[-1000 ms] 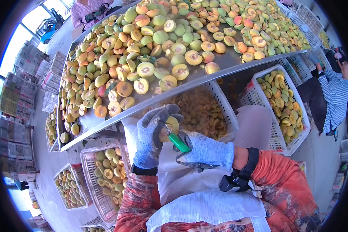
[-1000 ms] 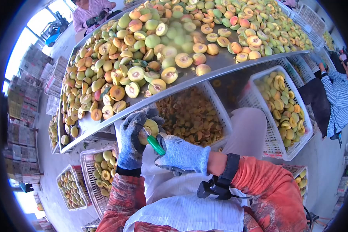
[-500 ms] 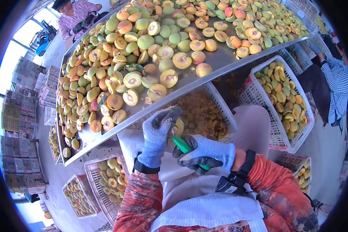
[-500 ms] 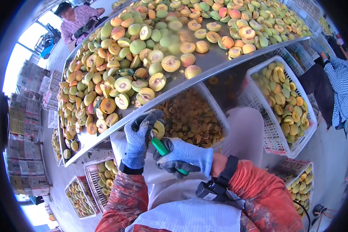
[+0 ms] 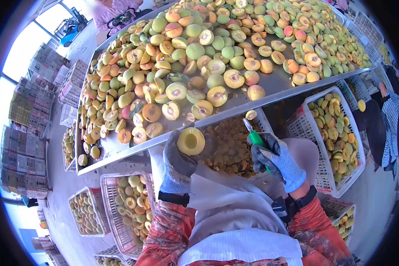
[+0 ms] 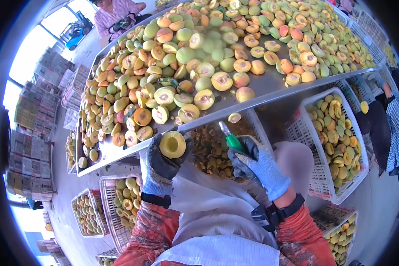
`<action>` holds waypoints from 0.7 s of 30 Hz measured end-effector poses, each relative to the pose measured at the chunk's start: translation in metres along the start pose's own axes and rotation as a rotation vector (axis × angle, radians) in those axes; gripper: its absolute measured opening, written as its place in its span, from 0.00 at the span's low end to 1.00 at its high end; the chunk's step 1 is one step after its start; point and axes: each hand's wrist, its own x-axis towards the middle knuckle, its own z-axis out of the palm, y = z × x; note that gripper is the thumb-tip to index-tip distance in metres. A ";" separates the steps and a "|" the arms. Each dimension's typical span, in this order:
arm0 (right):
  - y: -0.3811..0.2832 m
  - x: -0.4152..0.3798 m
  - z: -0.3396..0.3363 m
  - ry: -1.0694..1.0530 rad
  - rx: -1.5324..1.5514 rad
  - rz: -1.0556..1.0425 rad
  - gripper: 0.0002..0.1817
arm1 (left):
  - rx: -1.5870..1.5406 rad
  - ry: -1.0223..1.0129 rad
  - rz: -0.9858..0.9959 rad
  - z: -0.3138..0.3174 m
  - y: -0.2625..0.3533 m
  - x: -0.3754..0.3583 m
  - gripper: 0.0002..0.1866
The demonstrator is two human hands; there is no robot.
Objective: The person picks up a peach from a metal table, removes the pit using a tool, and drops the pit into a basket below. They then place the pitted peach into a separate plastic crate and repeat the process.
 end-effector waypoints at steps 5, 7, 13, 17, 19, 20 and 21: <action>0.017 0.015 -0.005 0.322 -1.460 -0.064 0.24 | -0.189 0.033 0.031 0.009 0.010 -0.018 0.26; 0.023 0.002 0.009 0.281 -1.074 -0.380 0.22 | -0.196 -0.011 -0.025 0.006 0.008 -0.031 0.18; 0.031 -0.005 0.080 0.063 -1.471 -0.521 0.23 | 0.117 -0.151 0.102 0.004 -0.009 -0.042 0.17; 0.040 -0.001 0.087 0.007 -1.795 -0.690 0.25 | 0.167 -0.204 0.258 0.018 -0.011 -0.053 0.19; 0.042 -0.005 0.091 -0.031 -1.836 -0.718 0.25 | 0.121 -0.198 0.246 0.014 -0.010 -0.053 0.19; 0.043 -0.008 0.093 -0.054 -1.875 -0.735 0.26 | 0.167 -0.173 0.288 0.015 -0.011 -0.053 0.19; 0.044 -0.010 0.094 -0.076 -1.873 -0.747 0.26 | 0.116 -0.160 0.278 0.018 -0.014 -0.056 0.17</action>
